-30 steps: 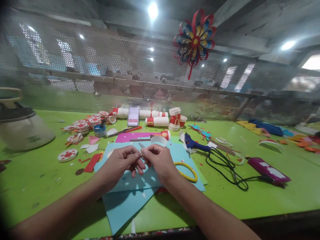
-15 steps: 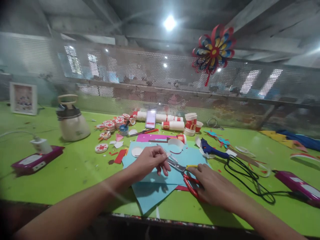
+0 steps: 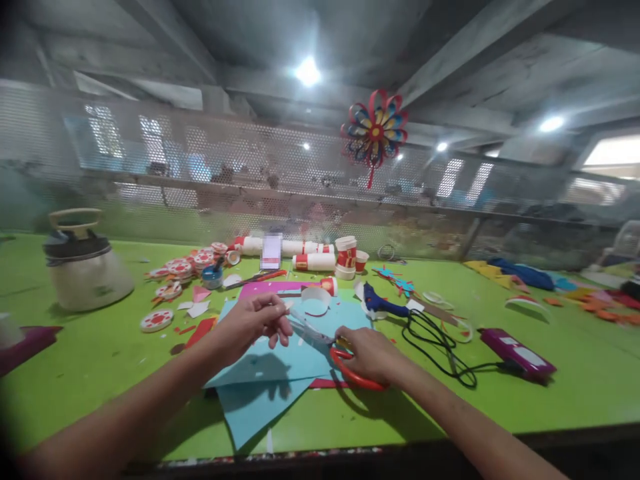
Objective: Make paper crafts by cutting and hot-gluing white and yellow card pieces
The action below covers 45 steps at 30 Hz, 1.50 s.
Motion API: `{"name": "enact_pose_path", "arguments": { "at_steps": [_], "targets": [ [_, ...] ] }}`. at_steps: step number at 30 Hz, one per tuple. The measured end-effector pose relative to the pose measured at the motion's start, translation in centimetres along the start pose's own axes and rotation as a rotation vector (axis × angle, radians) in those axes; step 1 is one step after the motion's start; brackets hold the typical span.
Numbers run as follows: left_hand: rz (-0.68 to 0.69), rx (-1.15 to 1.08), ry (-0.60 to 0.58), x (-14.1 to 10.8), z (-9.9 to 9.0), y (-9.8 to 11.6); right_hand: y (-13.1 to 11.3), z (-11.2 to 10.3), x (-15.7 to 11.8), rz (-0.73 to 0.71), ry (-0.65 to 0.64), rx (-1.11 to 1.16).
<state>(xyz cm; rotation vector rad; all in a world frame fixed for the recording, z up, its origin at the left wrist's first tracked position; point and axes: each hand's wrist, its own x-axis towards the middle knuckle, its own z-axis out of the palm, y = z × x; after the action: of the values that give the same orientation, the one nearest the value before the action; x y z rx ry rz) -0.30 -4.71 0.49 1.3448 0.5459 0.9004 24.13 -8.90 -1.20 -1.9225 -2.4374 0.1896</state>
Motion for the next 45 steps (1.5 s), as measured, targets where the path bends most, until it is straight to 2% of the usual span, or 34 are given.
{"name": "enact_pose_path", "arguments": {
  "at_steps": [2, 7, 11, 14, 16, 19, 22, 35, 45],
  "targets": [
    [0.002, -0.005, 0.001, -0.1, -0.3, 0.1, 0.3, -0.1, -0.7, -0.036, 0.04, 0.135],
    [-0.002, -0.036, 0.017, 0.0, -0.7, 0.1, -0.2, -1.1, -2.8, -0.175, 0.062, 0.757],
    [0.007, -0.064, -0.004, -0.2, -0.5, 0.3, -2.5, -1.5, -3.3, -0.188, -0.006, 0.936],
    [0.014, -0.093, -0.002, -0.5, -0.3, 0.5, -3.9, -0.6, -2.7, -0.275, -0.015, 1.035],
    [0.015, -0.097, 0.003, -0.6, -0.4, 0.7, -4.4, 0.1, -2.2, -0.313, 0.018, 1.03],
    [0.016, -0.081, 0.018, -0.5, -0.6, 0.8, -4.7, 0.6, -1.7, -0.288, 0.049, 0.954],
    [0.016, -0.07, 0.015, -0.5, -0.8, 0.9, -4.7, 0.5, -1.5, -0.267, 0.063, 0.907],
    [0.019, -0.041, -0.006, -0.6, -0.8, 0.7, -4.7, 0.4, -2.1, -0.34, 0.117, 0.816],
    [0.033, -0.049, -0.011, -0.6, -0.7, 0.6, -4.8, 0.8, -2.3, -0.326, 0.181, 0.736]
  ]
}}
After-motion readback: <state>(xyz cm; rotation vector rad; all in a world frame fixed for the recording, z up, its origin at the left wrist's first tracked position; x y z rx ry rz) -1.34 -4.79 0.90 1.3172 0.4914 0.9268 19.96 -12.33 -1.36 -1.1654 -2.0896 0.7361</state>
